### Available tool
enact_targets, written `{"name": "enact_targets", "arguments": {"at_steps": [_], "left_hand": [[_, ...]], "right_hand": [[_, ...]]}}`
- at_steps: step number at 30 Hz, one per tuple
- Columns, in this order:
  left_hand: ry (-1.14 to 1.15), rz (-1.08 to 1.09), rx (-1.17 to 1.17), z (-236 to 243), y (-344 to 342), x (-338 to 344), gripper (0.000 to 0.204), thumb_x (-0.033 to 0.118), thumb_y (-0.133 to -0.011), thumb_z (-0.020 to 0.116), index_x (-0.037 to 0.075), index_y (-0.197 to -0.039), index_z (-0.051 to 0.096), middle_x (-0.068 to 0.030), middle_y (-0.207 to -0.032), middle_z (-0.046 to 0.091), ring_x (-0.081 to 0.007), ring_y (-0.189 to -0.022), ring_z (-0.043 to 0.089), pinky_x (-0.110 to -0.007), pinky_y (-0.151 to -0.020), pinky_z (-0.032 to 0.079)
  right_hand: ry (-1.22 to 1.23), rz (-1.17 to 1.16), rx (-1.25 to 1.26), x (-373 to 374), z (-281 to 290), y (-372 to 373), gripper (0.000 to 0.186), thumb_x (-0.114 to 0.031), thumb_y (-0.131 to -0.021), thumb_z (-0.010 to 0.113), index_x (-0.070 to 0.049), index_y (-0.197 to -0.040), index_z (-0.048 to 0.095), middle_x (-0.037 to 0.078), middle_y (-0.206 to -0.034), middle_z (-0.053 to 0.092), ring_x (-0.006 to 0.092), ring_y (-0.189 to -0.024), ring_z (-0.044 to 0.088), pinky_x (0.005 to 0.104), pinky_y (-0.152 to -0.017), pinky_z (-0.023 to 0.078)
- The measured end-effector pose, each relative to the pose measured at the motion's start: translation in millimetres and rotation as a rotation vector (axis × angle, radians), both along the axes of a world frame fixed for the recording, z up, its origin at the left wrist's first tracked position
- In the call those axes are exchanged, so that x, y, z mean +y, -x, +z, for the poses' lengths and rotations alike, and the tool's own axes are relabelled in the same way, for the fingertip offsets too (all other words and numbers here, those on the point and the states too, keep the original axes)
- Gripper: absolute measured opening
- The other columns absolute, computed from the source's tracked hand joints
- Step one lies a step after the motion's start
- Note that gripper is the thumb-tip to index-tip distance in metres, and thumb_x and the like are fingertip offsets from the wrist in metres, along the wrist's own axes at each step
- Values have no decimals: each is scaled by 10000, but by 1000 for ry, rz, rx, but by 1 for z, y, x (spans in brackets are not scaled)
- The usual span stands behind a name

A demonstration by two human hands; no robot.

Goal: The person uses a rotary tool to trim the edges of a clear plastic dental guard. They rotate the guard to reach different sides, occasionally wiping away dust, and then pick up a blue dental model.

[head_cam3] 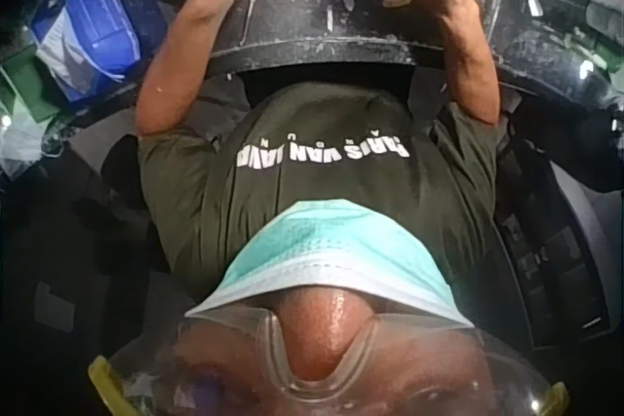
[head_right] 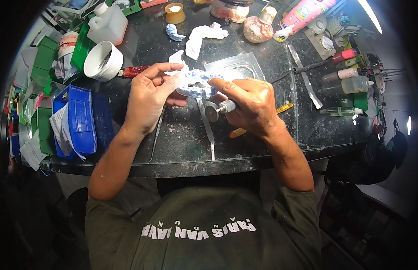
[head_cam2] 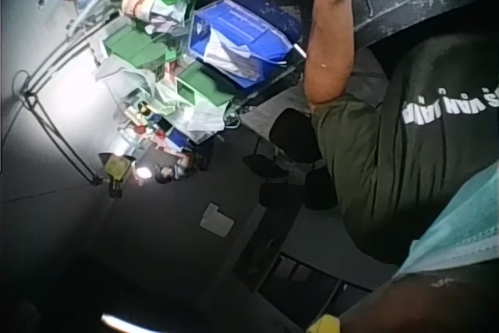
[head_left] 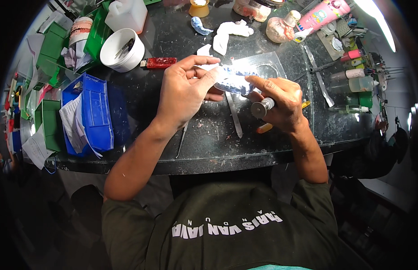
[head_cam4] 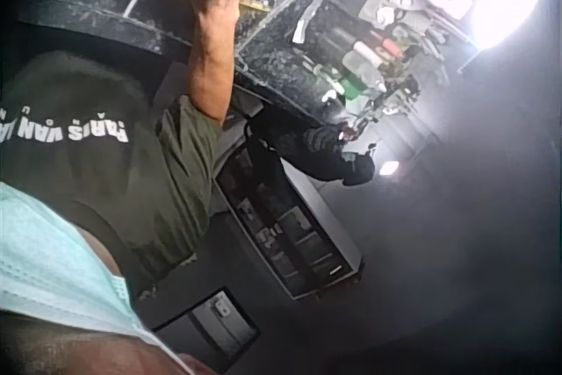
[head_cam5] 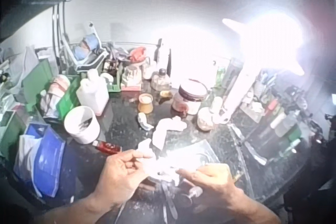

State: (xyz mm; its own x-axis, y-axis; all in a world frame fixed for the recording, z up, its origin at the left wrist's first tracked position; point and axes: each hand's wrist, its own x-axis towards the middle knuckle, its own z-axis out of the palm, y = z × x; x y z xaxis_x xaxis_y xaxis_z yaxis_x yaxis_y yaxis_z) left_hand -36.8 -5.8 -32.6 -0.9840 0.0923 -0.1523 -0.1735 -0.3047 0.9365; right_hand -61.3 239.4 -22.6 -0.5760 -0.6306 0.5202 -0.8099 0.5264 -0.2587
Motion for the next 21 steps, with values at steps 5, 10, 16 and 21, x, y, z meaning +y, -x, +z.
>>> {"name": "enact_targets", "arguments": {"at_steps": [5,10,16,21], "left_hand": [[613,-11,549,11,-7,2,255,28,-939,736,9,-1193,751,-142,-1251,687,-156,-1059,696,-283,-789,638],[725,27,971,-1,3,-4,381,-35,-725,851,52,-1092,793,-90,-1009,749,-250,-964,707,-349,-829,575],[799,30,1013,5,1,-5,381,-85,-715,819,25,-1078,787,-89,-965,728,-251,-926,669,-365,-825,552],[897,19,1107,5,3,-4,412,-85,-702,802,35,-1094,764,-70,-950,689,-245,-912,640,-358,-759,544]], "right_hand": [[121,32,-27,7,7,4,474,-23,-666,850,-76,-1126,748,55,-835,767,218,-648,721,328,-577,546],[143,69,-25,10,6,5,454,-86,-654,882,-72,-1086,745,66,-816,750,228,-636,713,337,-570,540],[42,-166,55,8,7,3,351,-325,-687,889,-93,-841,675,52,-655,622,266,-564,635,385,-515,490],[-128,-240,-9,9,5,3,437,-446,-735,860,-101,-731,591,55,-605,571,278,-555,641,412,-493,480]]}}
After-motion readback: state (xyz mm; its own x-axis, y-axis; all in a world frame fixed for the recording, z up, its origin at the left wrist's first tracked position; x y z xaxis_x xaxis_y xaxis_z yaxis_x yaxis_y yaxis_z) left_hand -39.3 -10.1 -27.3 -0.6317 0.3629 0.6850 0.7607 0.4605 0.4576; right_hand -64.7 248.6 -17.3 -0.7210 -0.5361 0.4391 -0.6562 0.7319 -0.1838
